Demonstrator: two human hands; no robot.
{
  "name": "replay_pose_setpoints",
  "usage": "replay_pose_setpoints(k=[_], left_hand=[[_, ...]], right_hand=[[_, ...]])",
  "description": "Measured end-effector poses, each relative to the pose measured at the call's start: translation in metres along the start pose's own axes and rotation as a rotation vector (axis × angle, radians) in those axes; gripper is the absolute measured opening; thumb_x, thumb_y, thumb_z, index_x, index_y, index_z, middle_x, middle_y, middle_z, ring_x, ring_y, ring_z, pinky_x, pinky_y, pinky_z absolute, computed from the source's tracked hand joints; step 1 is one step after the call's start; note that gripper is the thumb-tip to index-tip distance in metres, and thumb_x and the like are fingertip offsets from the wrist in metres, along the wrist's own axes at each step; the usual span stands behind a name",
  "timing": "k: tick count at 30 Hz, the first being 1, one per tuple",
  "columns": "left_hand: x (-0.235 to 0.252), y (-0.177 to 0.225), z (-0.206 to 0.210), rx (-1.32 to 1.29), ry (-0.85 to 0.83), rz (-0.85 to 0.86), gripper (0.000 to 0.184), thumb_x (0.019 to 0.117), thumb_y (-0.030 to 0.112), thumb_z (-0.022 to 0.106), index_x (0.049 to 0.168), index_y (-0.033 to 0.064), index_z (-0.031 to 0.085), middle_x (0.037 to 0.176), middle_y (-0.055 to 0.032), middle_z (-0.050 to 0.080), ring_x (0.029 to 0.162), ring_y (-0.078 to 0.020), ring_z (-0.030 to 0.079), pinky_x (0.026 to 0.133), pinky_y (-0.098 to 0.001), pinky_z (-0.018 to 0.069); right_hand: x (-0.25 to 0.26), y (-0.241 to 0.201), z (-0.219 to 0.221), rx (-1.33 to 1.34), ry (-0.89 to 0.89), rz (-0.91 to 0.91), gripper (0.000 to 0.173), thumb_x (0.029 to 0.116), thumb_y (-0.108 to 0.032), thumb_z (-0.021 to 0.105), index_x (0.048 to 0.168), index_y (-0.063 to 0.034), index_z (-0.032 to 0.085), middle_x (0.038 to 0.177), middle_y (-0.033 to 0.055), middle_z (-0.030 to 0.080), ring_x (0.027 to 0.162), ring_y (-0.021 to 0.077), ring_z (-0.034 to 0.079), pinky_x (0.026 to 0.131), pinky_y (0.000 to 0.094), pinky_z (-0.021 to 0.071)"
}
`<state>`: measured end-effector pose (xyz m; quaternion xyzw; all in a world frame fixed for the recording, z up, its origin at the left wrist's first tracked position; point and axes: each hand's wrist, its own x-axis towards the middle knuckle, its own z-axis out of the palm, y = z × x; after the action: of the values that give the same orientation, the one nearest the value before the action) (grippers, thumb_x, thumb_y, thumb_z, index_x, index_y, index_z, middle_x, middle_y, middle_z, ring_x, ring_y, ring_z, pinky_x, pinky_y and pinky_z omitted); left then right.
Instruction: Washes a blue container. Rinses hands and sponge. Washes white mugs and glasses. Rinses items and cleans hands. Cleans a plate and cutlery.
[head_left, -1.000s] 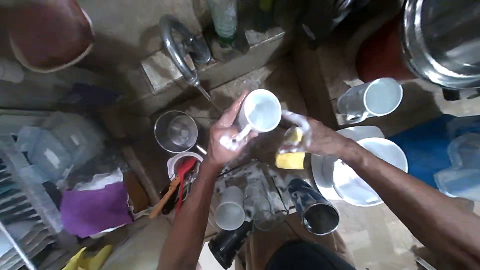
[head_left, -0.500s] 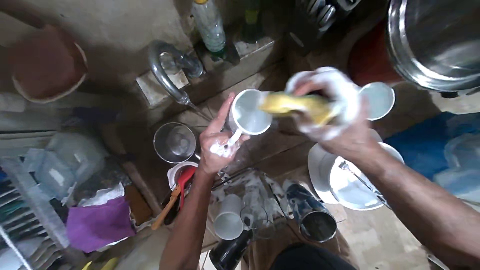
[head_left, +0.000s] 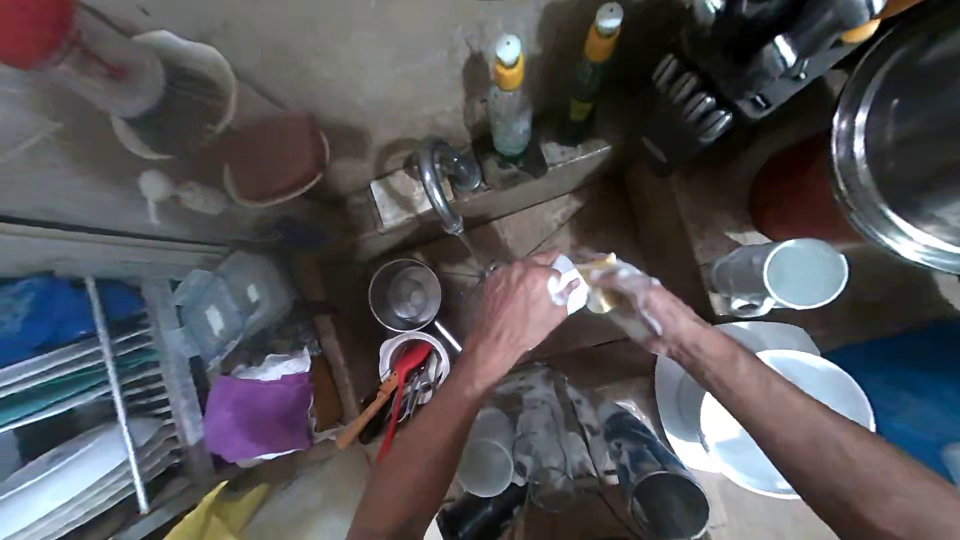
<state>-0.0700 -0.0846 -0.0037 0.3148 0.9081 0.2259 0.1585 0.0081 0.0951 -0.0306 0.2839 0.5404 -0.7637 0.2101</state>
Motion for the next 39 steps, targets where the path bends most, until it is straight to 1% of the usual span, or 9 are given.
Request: replay_pose_setpoints(k=[2,6,11,13,17,22,27,30,39], left_hand=[[0.010,0.022,-0.012,0.145,-0.184,-0.080,0.035,0.0913,0.044,0.071,0.080,0.0107,0.071,0.083,-0.0079,0.071,0.080,-0.0290,0.070,0.068,-0.0531,0.0559],[0.022,0.042,-0.019,0.242,-0.421,-0.158,0.028,0.0919,0.037,0.070,0.092,0.0094,0.073,0.085,-0.0119,0.071,0.087,-0.0324,0.069,0.076,-0.0550,0.0542],[-0.009,-0.008,-0.020,-0.115,-0.235,-0.082,0.042,0.0931,0.052,0.070,0.116,0.0175,0.070,0.089,-0.0041,0.072,0.081,-0.0215,0.070,0.073,-0.0482,0.0592],[-0.031,-0.057,-0.037,-0.523,-0.213,-0.010,0.025,0.0938,0.027,0.074,0.112,0.0099,0.072,0.097,-0.0037,0.073,0.084,-0.0138,0.069,0.077,-0.0354,0.0607],[-0.015,-0.150,-0.047,-0.905,0.183,-0.411,0.036,0.1017,0.025,0.039,0.100,0.0015,0.066,0.084,-0.0043,0.073,0.068,-0.0153,0.069,0.067,-0.0356,0.0610],[0.099,-0.183,-0.049,-0.726,0.291,-0.734,0.041,0.1090,0.039,0.042,0.139,0.0137,0.054,0.092,-0.0067,0.065,0.062,-0.0134,0.058,0.056,-0.0296,0.0515],[0.153,-0.266,-0.042,-0.830,0.142,-0.561,0.029,0.1058,0.038,0.048,0.109,0.0116,0.060,0.066,0.0049,0.051,0.045,-0.0016,0.047,0.041,-0.0166,0.0423],[0.137,-0.236,-0.067,-1.030,0.048,-0.712,0.029,0.1080,0.041,0.044,0.101,0.0179,0.060,0.069,0.0053,0.057,0.054,-0.0034,0.055,0.050,-0.0168,0.0488],[0.119,-0.219,-0.069,-0.966,0.055,-0.685,0.028,0.1059,0.036,0.055,0.131,0.0239,0.055,0.092,0.0015,0.069,0.063,-0.0056,0.060,0.053,-0.0183,0.0492]], right_hand=[[0.001,0.009,-0.001,0.207,-0.090,0.152,0.034,0.0979,-0.005,0.060,0.130,-0.0128,0.056,0.101,0.0066,0.070,0.084,0.0184,0.070,0.073,0.0350,0.0622],[0.009,0.044,-0.006,0.452,-0.206,0.239,0.026,0.0967,0.001,0.056,0.114,-0.0175,0.056,0.092,0.0011,0.070,0.067,0.0071,0.065,0.054,0.0206,0.0526],[0.021,0.055,-0.014,0.470,-0.292,0.156,0.034,0.0793,-0.013,0.083,0.108,-0.0186,0.065,0.091,0.0007,0.072,0.065,0.0047,0.063,0.054,0.0186,0.0517],[0.022,0.051,-0.012,0.486,-0.277,0.133,0.038,0.0797,-0.014,0.084,0.111,-0.0188,0.064,0.093,0.0013,0.072,0.067,0.0059,0.065,0.055,0.0198,0.0531],[0.019,0.039,-0.004,0.498,-0.238,0.112,0.032,0.0850,-0.005,0.075,0.113,-0.0152,0.063,0.092,0.0048,0.073,0.070,0.0107,0.069,0.058,0.0245,0.0583],[0.018,0.043,-0.001,0.527,-0.224,0.091,0.037,0.0806,-0.011,0.082,0.113,-0.0150,0.065,0.093,0.0065,0.073,0.073,0.0135,0.070,0.060,0.0273,0.0599],[0.015,0.048,-0.003,0.534,-0.153,0.086,0.045,0.0762,-0.014,0.087,0.115,-0.0162,0.063,0.094,0.0052,0.072,0.074,0.0142,0.070,0.061,0.0291,0.0603],[0.010,0.050,-0.002,0.534,-0.073,0.117,0.040,0.0856,-0.013,0.079,0.120,-0.0194,0.060,0.098,0.0025,0.070,0.071,0.0106,0.067,0.056,0.0255,0.0576],[0.006,0.049,0.000,0.576,-0.001,0.146,0.032,0.0890,-0.026,0.078,0.117,-0.0242,0.062,0.092,-0.0001,0.068,0.062,0.0058,0.061,0.048,0.0201,0.0503]])
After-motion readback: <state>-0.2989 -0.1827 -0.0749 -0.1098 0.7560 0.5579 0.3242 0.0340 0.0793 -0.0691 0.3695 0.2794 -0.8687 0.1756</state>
